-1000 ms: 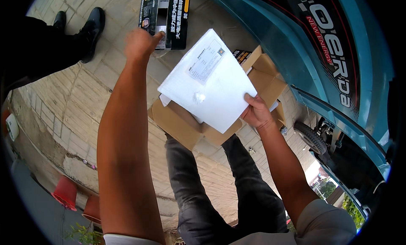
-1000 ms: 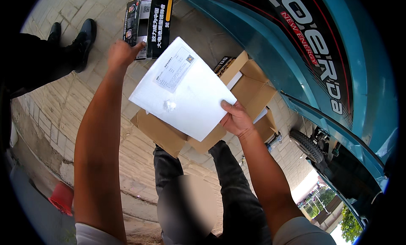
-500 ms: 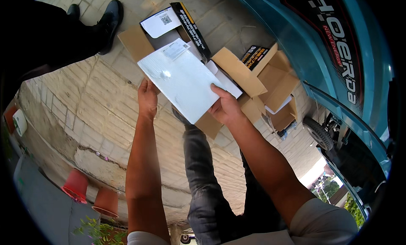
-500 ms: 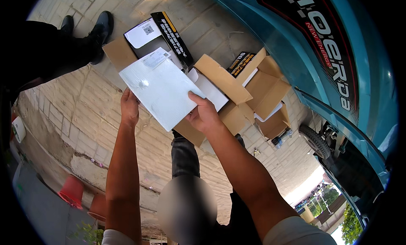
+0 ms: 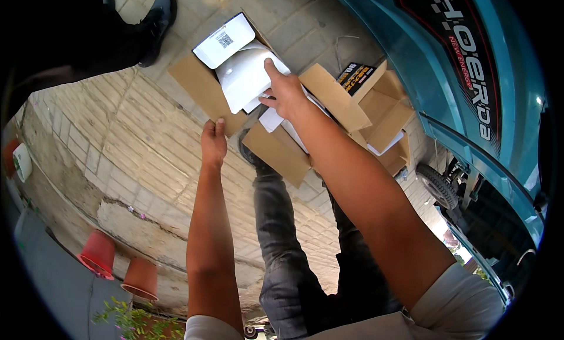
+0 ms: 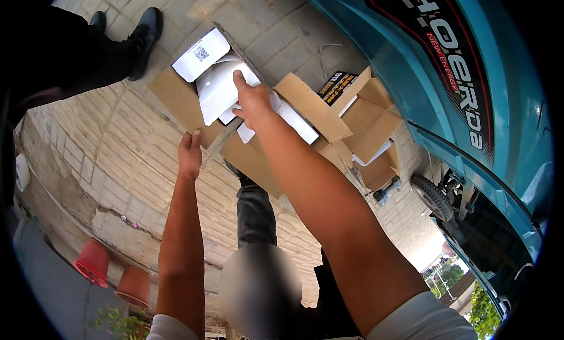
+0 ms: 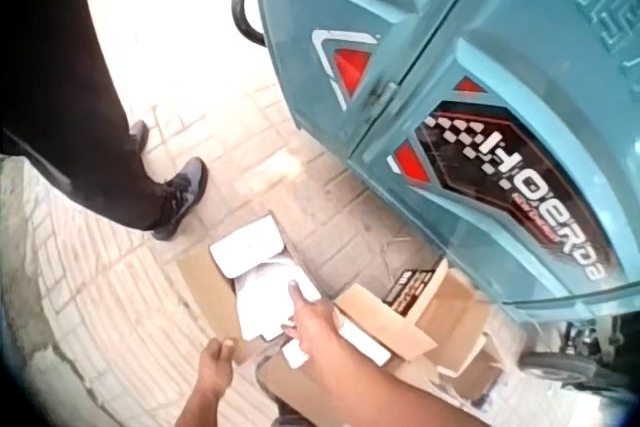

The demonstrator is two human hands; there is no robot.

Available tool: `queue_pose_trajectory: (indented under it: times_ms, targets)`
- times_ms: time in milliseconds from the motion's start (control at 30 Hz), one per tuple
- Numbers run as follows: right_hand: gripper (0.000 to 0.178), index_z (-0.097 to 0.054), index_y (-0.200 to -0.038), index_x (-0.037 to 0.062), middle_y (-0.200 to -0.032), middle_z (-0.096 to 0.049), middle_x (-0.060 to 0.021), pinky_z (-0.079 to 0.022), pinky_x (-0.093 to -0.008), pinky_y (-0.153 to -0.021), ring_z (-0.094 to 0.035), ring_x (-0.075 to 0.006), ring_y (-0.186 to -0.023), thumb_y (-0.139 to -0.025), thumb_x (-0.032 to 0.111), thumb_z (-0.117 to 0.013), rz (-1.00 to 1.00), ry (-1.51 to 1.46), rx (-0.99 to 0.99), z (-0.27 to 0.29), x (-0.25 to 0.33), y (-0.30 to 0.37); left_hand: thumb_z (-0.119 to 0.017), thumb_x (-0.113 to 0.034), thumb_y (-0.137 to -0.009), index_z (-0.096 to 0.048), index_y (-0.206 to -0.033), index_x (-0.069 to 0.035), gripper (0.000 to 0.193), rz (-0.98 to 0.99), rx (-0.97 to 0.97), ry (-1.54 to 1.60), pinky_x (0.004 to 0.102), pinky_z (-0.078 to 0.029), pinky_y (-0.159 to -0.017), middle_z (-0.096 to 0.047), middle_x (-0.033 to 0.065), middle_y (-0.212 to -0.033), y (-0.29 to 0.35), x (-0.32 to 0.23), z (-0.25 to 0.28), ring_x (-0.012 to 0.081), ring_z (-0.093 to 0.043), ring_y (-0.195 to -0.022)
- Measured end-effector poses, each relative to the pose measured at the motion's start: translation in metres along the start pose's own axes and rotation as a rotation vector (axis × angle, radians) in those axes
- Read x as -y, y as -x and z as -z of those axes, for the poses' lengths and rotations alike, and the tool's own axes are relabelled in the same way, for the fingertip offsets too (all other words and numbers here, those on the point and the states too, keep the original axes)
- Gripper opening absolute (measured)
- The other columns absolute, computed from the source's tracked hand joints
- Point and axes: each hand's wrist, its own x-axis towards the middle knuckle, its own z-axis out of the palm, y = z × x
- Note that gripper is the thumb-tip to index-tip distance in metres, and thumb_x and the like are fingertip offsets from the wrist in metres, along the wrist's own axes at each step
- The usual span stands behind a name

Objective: The person uses a cordless drill to tighten bolts on battery terminals inside a teal three-wheeled vehicle. They then retrieve a red wire from a box, connect it to the battery terminals, and secure it with the drill. Finally, they close the vehicle's hood.

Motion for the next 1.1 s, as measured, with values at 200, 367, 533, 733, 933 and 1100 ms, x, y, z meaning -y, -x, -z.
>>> queue_pose_trajectory:
  times_ms: [200,367,533,733,933,1100]
  targets:
    - [0.043,-0.055,-0.110,-0.0017,-0.101,-0.060,-0.0128,-0.057,-0.0401,-0.078,-0.063,-0.0242,-0.086,-0.089,0.035,-0.067,-0.062,0.107,0.083,0.058,-0.049,0.049,-0.057,-0.025,-0.096,-0.063,-0.103,0.002,0.029,0.037,-0.019,-0.137,0.0330,-0.046,-0.067,-0.062,0.0096,-0.078,0.006,-0.025,0.026,0.0158,-0.055,-0.073]
    - [0.030,-0.059,-0.101,0.0019,-0.088,-0.062,-0.0062,-0.055,-0.0328,-0.066,-0.063,-0.0164,-0.074,-0.092,0.030,-0.063,-0.092,0.028,0.060,0.121,-0.105,0.108,-0.065,-0.027,-0.089,-0.063,-0.107,0.000,0.032,-0.070,-0.108,-0.540,0.0353,-0.048,-0.067,-0.061,0.0123,-0.077,0.043,-0.101,0.018,0.0239,-0.056,-0.073]
    - [0.025,-0.060,-0.099,0.0047,-0.085,-0.062,-0.0022,-0.052,-0.0280,-0.064,-0.059,-0.0113,-0.073,-0.093,0.029,-0.061,-0.121,-0.135,0.149,0.138,-0.158,0.161,-0.059,-0.020,-0.090,-0.048,-0.129,-0.003,0.044,-0.549,0.305,-0.988,0.0515,-0.048,-0.083,-0.057,0.0268,-0.111,0.007,-0.118,-0.050,0.0437,-0.057,-0.101]
    - [0.022,-0.060,-0.088,0.0071,-0.081,-0.060,-0.0003,-0.050,-0.0263,-0.062,-0.058,-0.0105,-0.070,-0.089,0.028,-0.063,-0.047,-0.225,0.289,0.190,-0.216,0.200,-0.059,-0.014,-0.090,-0.049,-0.119,0.005,0.036,-0.504,0.270,-0.653,0.0360,-0.049,-0.077,-0.063,0.0150,-0.100,-0.079,-0.093,-0.012,0.0244,-0.061,-0.084]
    - [0.026,-0.062,-0.094,0.0048,-0.086,-0.062,-0.0027,-0.051,-0.0280,-0.065,-0.062,-0.0135,-0.075,-0.089,0.030,-0.061,-0.004,-0.471,0.068,0.347,-0.315,0.237,-0.049,-0.002,-0.089,-0.057,-0.101,-0.006,0.015,0.285,0.648,0.195,0.0281,-0.047,-0.068,-0.055,0.0022,-0.087,0.198,-0.117,-0.095,0.0150,-0.053,-0.077]
    - [0.023,-0.063,-0.095,0.0033,-0.085,-0.063,-0.0042,-0.050,-0.0277,-0.060,-0.061,-0.0133,-0.070,-0.088,0.025,-0.065,0.022,-0.584,-0.046,0.474,-0.395,0.317,-0.057,-0.017,-0.096,-0.057,-0.103,-0.004,0.015,0.455,0.882,0.268,0.0326,-0.052,-0.064,-0.063,0.0082,-0.085,0.426,-0.090,-0.137,0.0199,-0.059,-0.069]
